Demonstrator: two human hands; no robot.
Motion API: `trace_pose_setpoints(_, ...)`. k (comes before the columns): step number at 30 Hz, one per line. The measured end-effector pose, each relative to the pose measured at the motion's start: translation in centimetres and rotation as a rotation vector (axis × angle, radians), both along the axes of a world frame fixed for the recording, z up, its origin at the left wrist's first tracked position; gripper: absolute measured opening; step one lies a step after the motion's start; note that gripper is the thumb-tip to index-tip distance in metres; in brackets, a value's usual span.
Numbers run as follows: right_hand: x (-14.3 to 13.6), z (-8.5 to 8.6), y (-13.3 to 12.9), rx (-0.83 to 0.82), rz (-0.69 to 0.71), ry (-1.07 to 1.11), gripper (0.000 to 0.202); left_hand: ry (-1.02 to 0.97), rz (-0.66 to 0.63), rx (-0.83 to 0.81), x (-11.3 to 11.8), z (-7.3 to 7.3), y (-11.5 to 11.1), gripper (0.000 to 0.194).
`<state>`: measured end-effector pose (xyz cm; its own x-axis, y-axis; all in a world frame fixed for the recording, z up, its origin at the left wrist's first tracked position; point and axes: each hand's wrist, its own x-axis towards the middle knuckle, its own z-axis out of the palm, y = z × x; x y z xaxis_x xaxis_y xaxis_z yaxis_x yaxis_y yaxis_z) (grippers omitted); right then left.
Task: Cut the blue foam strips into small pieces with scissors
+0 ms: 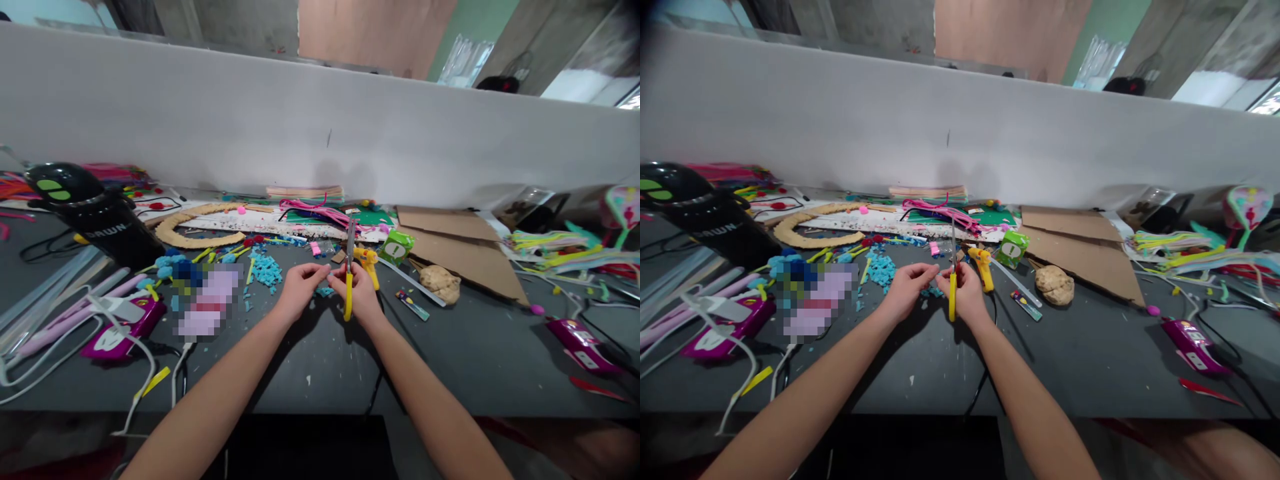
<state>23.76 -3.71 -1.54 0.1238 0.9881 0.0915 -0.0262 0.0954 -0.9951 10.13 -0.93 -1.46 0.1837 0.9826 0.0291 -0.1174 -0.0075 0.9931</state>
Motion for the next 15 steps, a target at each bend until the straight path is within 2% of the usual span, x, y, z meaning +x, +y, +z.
trace_pose_setpoints(7, 0.3, -0.2, -0.1, 0.048, 0.001, -0.061, 0.042, -0.014, 0.005, 0.005, -0.1, -0.6, 0.3, 0.035)
trace_pose_setpoints(12, 1.4, -1.1, 0.3, -0.010, -0.029, -0.163, 0.040, 0.059, 0.041, 0.024, -0.9, -0.6, 1.0, 0.041)
trace_pose_setpoints(15, 1.8, -1.3, 0.3, 0.046, -0.052, -0.179, 0.034, 0.112, 0.046, 0.056, -1.2, -0.3, 1.0, 0.042)
